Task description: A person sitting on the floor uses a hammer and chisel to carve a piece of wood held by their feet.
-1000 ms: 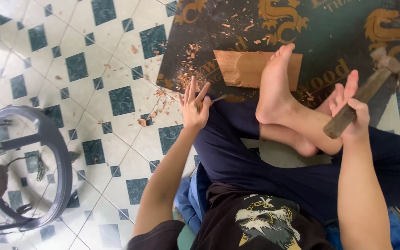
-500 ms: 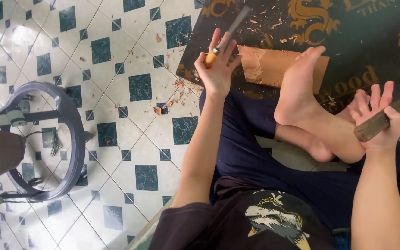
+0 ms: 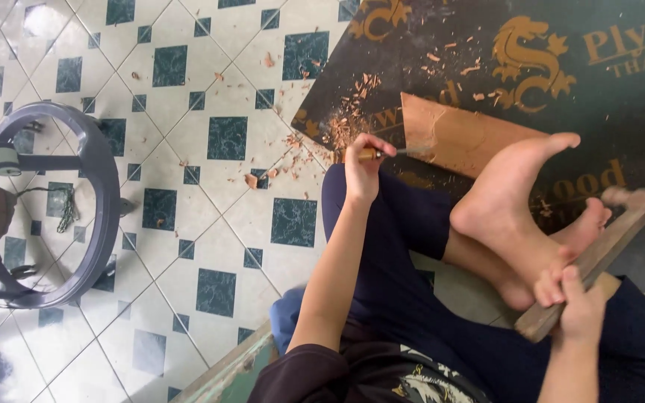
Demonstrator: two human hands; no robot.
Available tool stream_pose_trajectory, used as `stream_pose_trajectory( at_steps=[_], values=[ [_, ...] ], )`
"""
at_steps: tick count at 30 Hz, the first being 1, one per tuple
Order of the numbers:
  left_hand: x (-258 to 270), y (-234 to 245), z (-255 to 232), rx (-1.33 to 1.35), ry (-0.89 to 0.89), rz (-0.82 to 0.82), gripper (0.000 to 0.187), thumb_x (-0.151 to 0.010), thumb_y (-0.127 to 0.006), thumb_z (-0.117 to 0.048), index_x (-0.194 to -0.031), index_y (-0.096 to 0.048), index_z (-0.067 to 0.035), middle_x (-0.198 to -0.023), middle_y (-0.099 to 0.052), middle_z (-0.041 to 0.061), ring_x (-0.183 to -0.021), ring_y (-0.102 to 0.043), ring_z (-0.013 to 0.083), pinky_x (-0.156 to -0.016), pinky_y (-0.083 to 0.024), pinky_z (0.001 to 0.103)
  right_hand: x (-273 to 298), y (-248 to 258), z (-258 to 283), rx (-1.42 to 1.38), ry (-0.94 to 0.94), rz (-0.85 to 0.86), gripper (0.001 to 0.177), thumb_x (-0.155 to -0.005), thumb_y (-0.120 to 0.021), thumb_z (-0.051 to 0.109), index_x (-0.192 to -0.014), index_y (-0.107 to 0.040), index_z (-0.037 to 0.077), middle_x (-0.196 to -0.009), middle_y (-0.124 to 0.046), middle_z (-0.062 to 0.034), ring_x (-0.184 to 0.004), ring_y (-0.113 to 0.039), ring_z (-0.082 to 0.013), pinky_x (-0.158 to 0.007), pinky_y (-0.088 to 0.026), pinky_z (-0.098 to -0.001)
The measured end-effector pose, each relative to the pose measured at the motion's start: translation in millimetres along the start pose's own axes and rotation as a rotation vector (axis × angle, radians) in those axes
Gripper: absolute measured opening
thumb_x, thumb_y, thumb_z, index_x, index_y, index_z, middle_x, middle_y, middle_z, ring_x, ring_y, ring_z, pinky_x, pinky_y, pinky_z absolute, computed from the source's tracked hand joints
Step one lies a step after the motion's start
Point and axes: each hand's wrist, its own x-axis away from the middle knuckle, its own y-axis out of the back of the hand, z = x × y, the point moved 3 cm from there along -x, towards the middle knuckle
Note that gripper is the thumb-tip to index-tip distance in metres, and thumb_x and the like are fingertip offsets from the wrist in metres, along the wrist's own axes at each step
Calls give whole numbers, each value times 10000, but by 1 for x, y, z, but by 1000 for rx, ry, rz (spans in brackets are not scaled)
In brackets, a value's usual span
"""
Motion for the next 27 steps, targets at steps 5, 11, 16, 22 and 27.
stream_pose_trajectory(
  at_steps=[5,11,16,22,27],
  values=[
    [-35,-11,14,-35,57,-230,425,-913,-714,-229,-606,-421,-221,-500,-353,-59,-475,-357,69,-532,-449,279,8,-9,-6,69,14,-89,43,-1102,-519,145,-1134,-498,163,-749,-389,48,-526,-366,-59,-474,-343,-217],
    [-82,-29,7,82,-65,27,421,-1006,-573,-329,-651,-445,-144,-578,-316,-33,-556,-287,100,-566,-292,287,-19,-24,38,-144,-123,-77,842,-734,-489,929,-1041,-589,151,-639,-376,64,-439,-347,-58,-417,-293,-193],
    [-81,-11,27,266,-1,-32,435,-1064,-480,-384,-700,-494,-148,-615,-370,-18,-585,-310,122,-621,-330,296,-54,-1,-2,-121,-183,-8,274,-1143,-443,272,-892,-493,175,-648,-368,53,-432,-335,-77,-388,-310,-240],
    [-79,-21,26,122,7,-54,511,-1036,-500,-292,-565,-337,-180,-525,-276,-30,-532,-250,116,-579,-305,297,-51,-22,18,159,-151,-210,476,-1192,-472,193,-742,-314,190,-654,-292,47,-478,-287,-56,-456,-252,-245],
    [-74,-40,20,-85,76,135,568,-1005,-516,-334,-502,-318,-160,-454,-285,-12,-471,-273,123,-523,-308,279,-51,-24,16,106,-170,-300,397,-1166,-500,181,-796,-357,196,-666,-317,65,-493,-306,-39,-479,-259,-227]
  ],
)
